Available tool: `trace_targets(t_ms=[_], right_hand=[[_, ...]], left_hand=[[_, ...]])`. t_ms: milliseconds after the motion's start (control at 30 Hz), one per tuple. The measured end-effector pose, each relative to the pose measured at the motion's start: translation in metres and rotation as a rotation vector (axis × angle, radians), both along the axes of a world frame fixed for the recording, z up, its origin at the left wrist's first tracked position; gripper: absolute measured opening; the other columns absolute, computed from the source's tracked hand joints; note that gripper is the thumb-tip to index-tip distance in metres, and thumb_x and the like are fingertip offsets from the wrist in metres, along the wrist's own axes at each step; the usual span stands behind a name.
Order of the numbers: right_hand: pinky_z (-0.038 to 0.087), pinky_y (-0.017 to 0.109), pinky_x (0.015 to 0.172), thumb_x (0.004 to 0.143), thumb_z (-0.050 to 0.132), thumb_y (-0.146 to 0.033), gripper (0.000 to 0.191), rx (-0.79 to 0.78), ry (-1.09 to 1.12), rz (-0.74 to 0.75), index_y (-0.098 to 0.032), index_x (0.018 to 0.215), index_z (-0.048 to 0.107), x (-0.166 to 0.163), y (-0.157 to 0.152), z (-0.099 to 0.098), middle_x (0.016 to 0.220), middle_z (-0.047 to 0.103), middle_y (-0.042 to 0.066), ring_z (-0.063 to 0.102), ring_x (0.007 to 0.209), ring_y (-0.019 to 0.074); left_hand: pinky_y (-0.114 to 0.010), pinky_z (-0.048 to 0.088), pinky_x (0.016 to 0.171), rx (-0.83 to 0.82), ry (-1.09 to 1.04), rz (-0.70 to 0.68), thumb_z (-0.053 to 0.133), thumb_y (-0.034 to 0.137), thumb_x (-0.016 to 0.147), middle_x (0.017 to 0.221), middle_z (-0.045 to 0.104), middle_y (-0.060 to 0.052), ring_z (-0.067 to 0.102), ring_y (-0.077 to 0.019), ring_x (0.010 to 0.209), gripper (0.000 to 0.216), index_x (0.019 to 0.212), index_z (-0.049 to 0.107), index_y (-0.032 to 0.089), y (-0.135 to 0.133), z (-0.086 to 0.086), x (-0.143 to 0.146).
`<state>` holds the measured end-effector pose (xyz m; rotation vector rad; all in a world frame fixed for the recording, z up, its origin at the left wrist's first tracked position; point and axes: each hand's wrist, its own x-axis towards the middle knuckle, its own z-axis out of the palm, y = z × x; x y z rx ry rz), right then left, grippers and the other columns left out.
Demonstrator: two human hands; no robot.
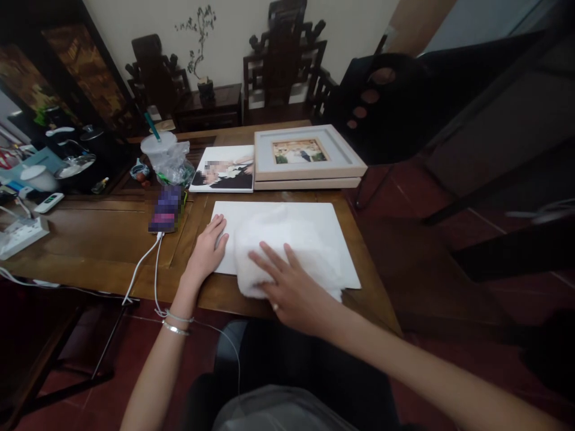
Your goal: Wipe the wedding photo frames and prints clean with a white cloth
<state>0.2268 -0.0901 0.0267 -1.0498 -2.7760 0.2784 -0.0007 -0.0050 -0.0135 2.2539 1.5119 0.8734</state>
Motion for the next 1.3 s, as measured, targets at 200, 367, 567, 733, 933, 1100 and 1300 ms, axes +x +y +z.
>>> trace_targets(t_ms=[200, 367, 567, 733, 933, 1100, 1300], right_hand=[[0.013, 0.071, 0.113, 0.067, 0.054, -0.004, 0.031, 0.031, 0.13, 0.107, -0.019, 0.088, 0.071, 0.029, -0.02, -0.013, 0.154, 0.038, 0.011, 0.02, 0.146, 0.0363], [0.016, 0.071, 0.112, 0.071, 0.05, -0.003, 0.038, 0.001, 0.165, 0.088, -0.02, 0.1, 0.069, 0.035, 0.014, -0.012, 0.152, 0.042, 0.012, 0.025, 0.146, 0.0333], [0.02, 0.068, 0.112, 0.079, 0.046, -0.005, 0.041, -0.006, 0.106, -0.147, -0.015, 0.114, 0.065, 0.016, 0.068, -0.004, 0.15, 0.044, 0.017, 0.026, 0.146, 0.033], [0.016, 0.07, 0.112, 0.082, 0.045, -0.006, 0.041, 0.016, 0.046, -0.222, -0.011, 0.117, 0.064, -0.005, 0.081, -0.003, 0.151, 0.041, 0.02, 0.02, 0.146, 0.0378], [0.015, 0.073, 0.111, 0.073, 0.053, -0.006, 0.039, -0.028, 0.016, -0.041, -0.014, 0.108, 0.07, -0.003, 0.009, 0.0, 0.153, 0.038, 0.019, 0.019, 0.146, 0.0413], [0.012, 0.063, 0.117, 0.068, 0.052, -0.006, 0.038, -0.155, 0.11, 0.232, -0.017, 0.099, 0.07, 0.032, -0.004, 0.006, 0.148, 0.048, 0.012, 0.028, 0.145, 0.0312], [0.017, 0.055, 0.119, 0.078, 0.044, -0.008, 0.044, -0.128, 0.155, 0.015, -0.017, 0.114, 0.066, 0.037, 0.076, 0.005, 0.144, 0.053, 0.011, 0.031, 0.144, 0.0246]], left_hand=[[-0.045, 0.032, 0.118, 0.012, 0.013, -0.013, 0.045, 0.026, 0.094, 0.146, 0.049, -0.017, 0.042, -0.0252, 0.14, 0.043, 0.132, 0.057, 0.009, 0.001, -0.001, 0.0], [-0.046, 0.032, 0.118, 0.004, 0.022, -0.019, 0.045, 0.024, 0.094, 0.147, 0.049, -0.014, 0.04, -0.0249, 0.141, 0.041, 0.132, 0.057, 0.012, 0.003, 0.0, 0.001], [-0.046, 0.031, 0.118, -0.006, 0.024, -0.002, 0.045, 0.022, 0.093, 0.146, 0.048, -0.02, 0.041, -0.0279, 0.14, 0.045, 0.132, 0.056, 0.003, 0.004, 0.001, 0.003], [-0.047, 0.032, 0.118, 0.003, 0.011, -0.004, 0.045, 0.023, 0.093, 0.145, 0.049, -0.019, 0.04, -0.0287, 0.14, 0.044, 0.132, 0.057, 0.005, 0.005, -0.001, 0.002], [-0.047, 0.031, 0.118, 0.002, 0.01, -0.006, 0.045, 0.024, 0.093, 0.147, 0.048, -0.016, 0.04, -0.0261, 0.141, 0.043, 0.133, 0.057, 0.01, 0.004, -0.002, 0.001], [-0.046, 0.029, 0.119, -0.008, 0.039, -0.022, 0.041, 0.024, 0.095, 0.148, 0.046, -0.017, 0.037, -0.0256, 0.143, 0.045, 0.135, 0.055, 0.008, 0.003, -0.001, 0.002], [-0.046, 0.028, 0.119, -0.026, 0.028, -0.023, 0.04, 0.025, 0.095, 0.149, 0.045, -0.017, 0.037, -0.0252, 0.143, 0.046, 0.135, 0.054, 0.007, 0.004, -0.001, 0.001]])
